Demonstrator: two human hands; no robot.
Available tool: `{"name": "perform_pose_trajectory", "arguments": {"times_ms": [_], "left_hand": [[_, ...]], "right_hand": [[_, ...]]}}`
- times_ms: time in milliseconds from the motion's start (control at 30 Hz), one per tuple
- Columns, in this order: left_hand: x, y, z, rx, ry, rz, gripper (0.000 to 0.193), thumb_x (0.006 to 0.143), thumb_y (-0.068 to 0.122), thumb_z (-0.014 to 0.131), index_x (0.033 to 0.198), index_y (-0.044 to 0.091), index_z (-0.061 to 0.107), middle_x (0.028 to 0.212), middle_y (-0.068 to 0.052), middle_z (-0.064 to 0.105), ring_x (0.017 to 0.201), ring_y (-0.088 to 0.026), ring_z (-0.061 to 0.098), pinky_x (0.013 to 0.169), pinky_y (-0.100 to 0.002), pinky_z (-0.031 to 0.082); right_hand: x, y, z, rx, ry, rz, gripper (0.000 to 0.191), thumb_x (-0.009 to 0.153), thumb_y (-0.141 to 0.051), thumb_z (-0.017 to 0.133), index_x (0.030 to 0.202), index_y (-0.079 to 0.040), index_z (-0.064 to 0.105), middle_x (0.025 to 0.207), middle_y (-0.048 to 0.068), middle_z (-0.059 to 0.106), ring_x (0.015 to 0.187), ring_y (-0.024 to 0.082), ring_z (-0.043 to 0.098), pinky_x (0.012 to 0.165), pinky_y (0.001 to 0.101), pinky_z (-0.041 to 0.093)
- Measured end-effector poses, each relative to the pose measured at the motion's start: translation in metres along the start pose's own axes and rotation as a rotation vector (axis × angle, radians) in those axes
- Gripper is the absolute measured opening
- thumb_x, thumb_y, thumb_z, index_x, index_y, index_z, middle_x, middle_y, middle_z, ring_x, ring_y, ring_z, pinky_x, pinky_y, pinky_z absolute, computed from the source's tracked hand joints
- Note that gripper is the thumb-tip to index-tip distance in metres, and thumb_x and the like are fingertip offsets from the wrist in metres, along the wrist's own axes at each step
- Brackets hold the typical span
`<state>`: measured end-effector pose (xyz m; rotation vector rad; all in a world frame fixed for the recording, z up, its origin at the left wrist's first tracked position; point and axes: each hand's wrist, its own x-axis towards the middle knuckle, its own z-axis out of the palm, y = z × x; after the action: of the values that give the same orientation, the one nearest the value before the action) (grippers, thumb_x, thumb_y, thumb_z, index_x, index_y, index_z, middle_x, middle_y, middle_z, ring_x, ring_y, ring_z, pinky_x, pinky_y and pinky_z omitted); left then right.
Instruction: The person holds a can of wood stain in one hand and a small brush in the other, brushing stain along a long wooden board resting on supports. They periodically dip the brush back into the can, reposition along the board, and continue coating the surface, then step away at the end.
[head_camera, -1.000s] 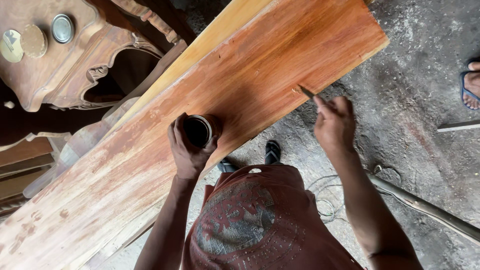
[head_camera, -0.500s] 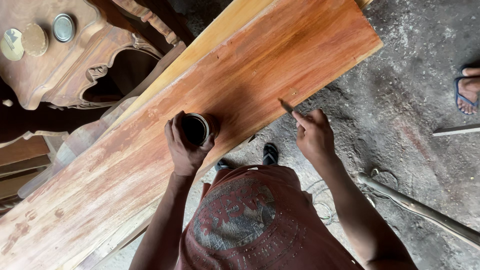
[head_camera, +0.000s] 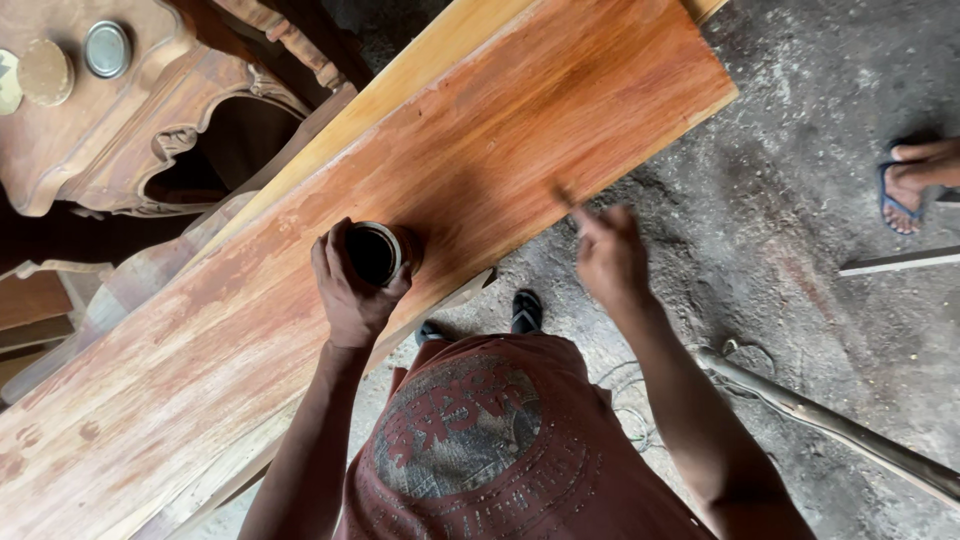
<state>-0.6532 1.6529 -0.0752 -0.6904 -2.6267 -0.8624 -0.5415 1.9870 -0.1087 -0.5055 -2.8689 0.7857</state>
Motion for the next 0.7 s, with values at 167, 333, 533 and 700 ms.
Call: {"name": "perform_pose_trajectory", "arguments": {"times_ms": [167, 333, 533, 700], "left_hand": [[0.002, 0.004, -0.003, -0.031, 0.006, -0.005, 0.096, 0.079, 0.040, 0.087, 0.150, -0.002, 0.039, 0.129, -0.024, 0.052, 0.118, -0.042, 0.052, 0.103, -0.054, 0.048], [0.002, 0.005, -0.006, 0.032, 0.025, 0.050, 0.104, 0.081, 0.042, 0.085, 0.156, -0.003, 0.029, 0.126, -0.026, 0.051, 0.110, -0.042, 0.050, 0.100, -0.054, 0.046], [-0.001, 0.002, -0.001, 0.030, 0.020, 0.018, 0.104, 0.086, 0.053, 0.080, 0.158, -0.001, 0.027, 0.118, -0.023, 0.050, 0.109, -0.037, 0.053, 0.096, -0.052, 0.048], [-0.002, 0.000, 0.001, 0.011, 0.011, 0.002, 0.103, 0.089, 0.056, 0.078, 0.160, 0.001, 0.027, 0.120, -0.021, 0.052, 0.111, -0.035, 0.054, 0.096, -0.052, 0.050]], "right_hand": [[0.004, 0.016, -0.011, 0.064, -0.027, 0.204, 0.034, 0.100, -0.003, 0.063, 0.131, -0.016, 0.068, 0.106, 0.013, 0.059, 0.074, 0.015, 0.058, 0.048, 0.0218, 0.052], [0.003, 0.021, -0.016, 0.117, -0.236, 0.108, 0.031, 0.097, -0.006, 0.065, 0.127, -0.014, 0.069, 0.107, 0.011, 0.061, 0.073, 0.019, 0.059, 0.054, 0.0279, 0.053], [0.032, 0.070, -0.037, 0.375, 0.053, 0.579, 0.022, 0.101, -0.010, 0.059, 0.119, -0.008, 0.071, 0.116, 0.009, 0.056, 0.092, 0.016, 0.061, 0.071, 0.0228, 0.059], [0.050, 0.077, -0.038, 0.766, 0.294, 0.646, 0.016, 0.105, -0.012, 0.062, 0.120, -0.008, 0.065, 0.112, 0.015, 0.062, 0.095, 0.019, 0.061, 0.074, 0.0266, 0.055]]}}
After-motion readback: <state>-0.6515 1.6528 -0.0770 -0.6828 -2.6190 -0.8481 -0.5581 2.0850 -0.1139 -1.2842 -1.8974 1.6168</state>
